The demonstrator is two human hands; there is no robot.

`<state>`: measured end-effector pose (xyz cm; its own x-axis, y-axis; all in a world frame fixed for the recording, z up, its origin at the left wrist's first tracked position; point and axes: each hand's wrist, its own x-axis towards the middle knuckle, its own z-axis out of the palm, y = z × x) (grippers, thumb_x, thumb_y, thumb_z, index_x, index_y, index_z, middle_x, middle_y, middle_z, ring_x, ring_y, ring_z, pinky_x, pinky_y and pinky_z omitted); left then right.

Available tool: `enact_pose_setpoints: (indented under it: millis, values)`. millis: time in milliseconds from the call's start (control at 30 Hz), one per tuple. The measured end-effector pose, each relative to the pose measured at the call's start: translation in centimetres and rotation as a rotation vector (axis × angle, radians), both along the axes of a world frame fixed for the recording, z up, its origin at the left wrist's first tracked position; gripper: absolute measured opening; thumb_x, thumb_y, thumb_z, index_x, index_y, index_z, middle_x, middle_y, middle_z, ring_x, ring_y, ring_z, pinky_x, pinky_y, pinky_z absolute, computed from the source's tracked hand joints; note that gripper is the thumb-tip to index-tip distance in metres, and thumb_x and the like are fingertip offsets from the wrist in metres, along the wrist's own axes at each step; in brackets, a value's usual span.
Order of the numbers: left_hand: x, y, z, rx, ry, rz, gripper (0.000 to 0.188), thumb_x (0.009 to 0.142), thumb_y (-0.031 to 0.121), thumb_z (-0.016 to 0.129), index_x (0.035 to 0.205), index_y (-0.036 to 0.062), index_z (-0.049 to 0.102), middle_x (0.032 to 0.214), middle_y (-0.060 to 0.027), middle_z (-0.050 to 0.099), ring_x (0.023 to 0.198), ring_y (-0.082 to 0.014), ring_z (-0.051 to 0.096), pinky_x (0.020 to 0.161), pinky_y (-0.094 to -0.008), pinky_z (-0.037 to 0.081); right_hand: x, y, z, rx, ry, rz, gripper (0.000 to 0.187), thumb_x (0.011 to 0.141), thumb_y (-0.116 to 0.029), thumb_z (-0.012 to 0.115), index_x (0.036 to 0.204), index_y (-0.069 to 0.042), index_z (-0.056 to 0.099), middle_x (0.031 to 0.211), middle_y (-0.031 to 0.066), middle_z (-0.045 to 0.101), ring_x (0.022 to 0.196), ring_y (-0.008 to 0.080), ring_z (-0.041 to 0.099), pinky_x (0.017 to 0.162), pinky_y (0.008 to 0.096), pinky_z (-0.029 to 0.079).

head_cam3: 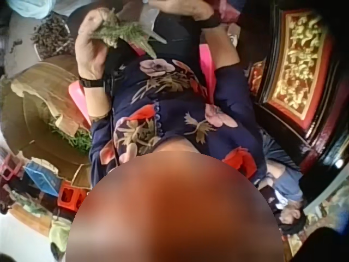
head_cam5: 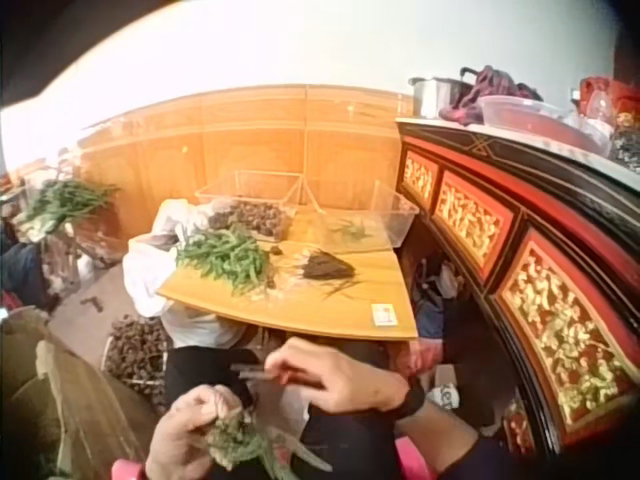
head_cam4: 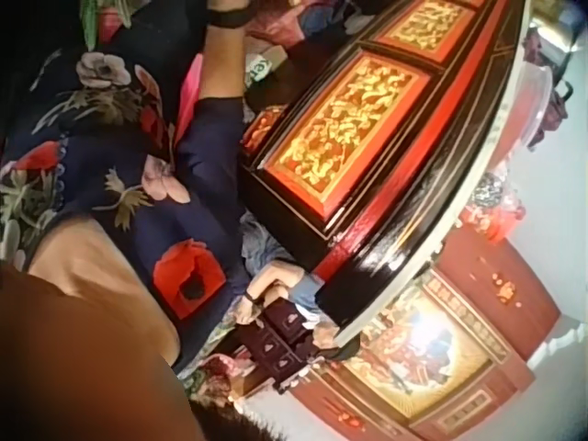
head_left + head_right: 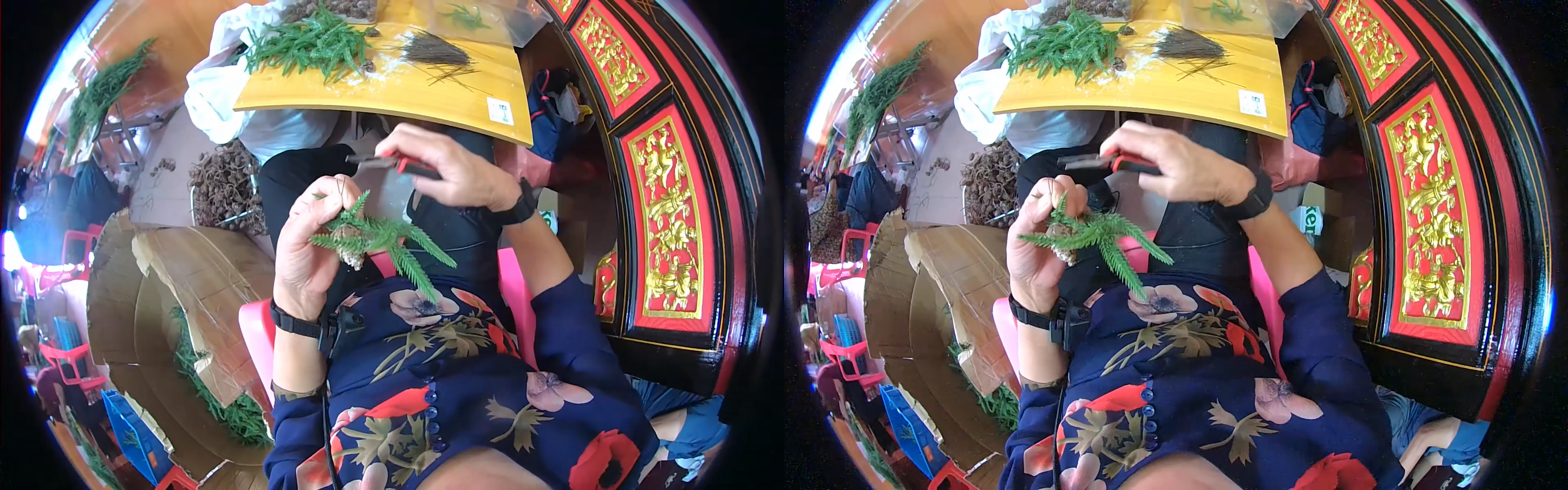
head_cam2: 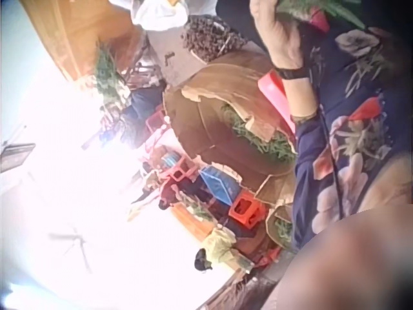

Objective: Opening seed pods and trimming green sprigs using pliers.

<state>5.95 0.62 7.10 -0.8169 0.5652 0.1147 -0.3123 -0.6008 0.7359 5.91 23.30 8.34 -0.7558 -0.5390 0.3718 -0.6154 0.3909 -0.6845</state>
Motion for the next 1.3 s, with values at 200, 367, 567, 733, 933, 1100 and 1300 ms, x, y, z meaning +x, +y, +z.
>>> enact_pose_setpoints:
  millis: [200, 367, 567, 733, 933, 1100, 1300]
  values:
    - [-0.3, -0.1, -0.2, 0.195, -0.155, -0.210, 0.017, 0.082, 0.016, 0.059, 0.079, 0.0005, 0.054, 0.074, -0.0083, 0.050, 0.072, -0.0164, 0.048, 0.065, -0.0237, 0.041, -0.4, -1.0, 0.6, 0.047, 0.004, 0.077, 0.036, 0.073, -0.004, 0.058, 0.109, -0.002, 0.052, 0.102, 0.0119, 0.052, 0.096, 0.0256, 0.052, 0.087, 0.0328, 0.042]
    - [0.3, 0.0, 0.2, 0.209, -0.266, -0.225, 0.018, 0.081, 0.017, 0.061, 0.080, 0.0006, 0.053, 0.070, -0.0072, 0.048, 0.071, -0.0169, 0.047, 0.062, -0.0249, 0.041, -0.6, -1.5, 1.0, 0.048, 0.081, 0.104, 0.034, 0.072, -0.003, 0.060, 0.105, -0.001, 0.053, 0.101, 0.0119, 0.053, 0.094, 0.0274, 0.054, 0.084, 0.0343, 0.043]
    - [-0.7, 0.0, -0.7, 0.298, -0.212, -0.291, 0.016, 0.083, 0.016, 0.060, 0.082, 0.0008, 0.055, 0.067, -0.0042, 0.049, 0.070, -0.0141, 0.048, 0.065, -0.0217, 0.043, -0.1, -1.3, 0.9, 0.000, 0.052, 0.048, 0.030, 0.071, -0.001, 0.061, 0.099, -0.001, 0.054, 0.094, 0.0116, 0.056, 0.084, 0.0282, 0.056, 0.074, 0.0353, 0.045]
    - [-0.5, -0.6, 0.4, -0.452, 0.099, 0.425, 0.009, 0.085, 0.009, 0.061, 0.086, -0.0002, 0.062, 0.076, -0.0007, 0.059, 0.073, -0.0073, 0.053, 0.071, -0.0191, 0.044, 1.1, -1.4, 1.9, 0.225, -0.044, -0.153, 0.028, 0.071, -0.001, 0.061, 0.097, -0.002, 0.053, 0.089, 0.0114, 0.056, 0.079, 0.0283, 0.056, 0.068, 0.0355, 0.044]
    - [0.2, -0.6, 0.8, -0.394, 0.167, 0.468, 0.006, 0.085, 0.005, 0.062, 0.089, 0.0009, 0.065, 0.084, 0.0006, 0.062, 0.075, -0.0049, 0.055, 0.071, -0.0190, 0.043, 1.6, -1.8, 2.0, 0.206, -0.004, -0.217, 0.032, 0.071, -0.002, 0.062, 0.101, -0.002, 0.052, 0.089, 0.0119, 0.055, 0.080, 0.0312, 0.056, 0.069, 0.0363, 0.044]
    - [-0.6, -1.1, 0.2, -0.149, -0.046, 0.190, 0.006, 0.083, 0.007, 0.061, 0.088, 0.0023, 0.061, 0.081, -0.0011, 0.061, 0.073, -0.0071, 0.055, 0.070, -0.0198, 0.043, 0.0, -1.1, 1.0, 0.131, 0.199, -0.134, 0.037, 0.068, 0.000, 0.063, 0.103, -0.002, 0.052, 0.089, 0.0121, 0.055, 0.081, 0.0317, 0.056, 0.070, 0.0362, 0.045]
    - [-1.5, -1.2, -1.7, 0.220, -0.240, -0.325, 0.008, 0.081, 0.009, 0.061, 0.086, 0.0039, 0.058, 0.081, -0.0033, 0.061, 0.072, -0.0094, 0.055, 0.069, -0.0206, 0.043, -0.8, -1.9, 1.1, 0.061, 0.301, -0.041, 0.030, 0.069, -0.004, 0.063, 0.097, -0.003, 0.054, 0.085, 0.0133, 0.056, 0.079, 0.0339, 0.056, 0.069, 0.0376, 0.045]
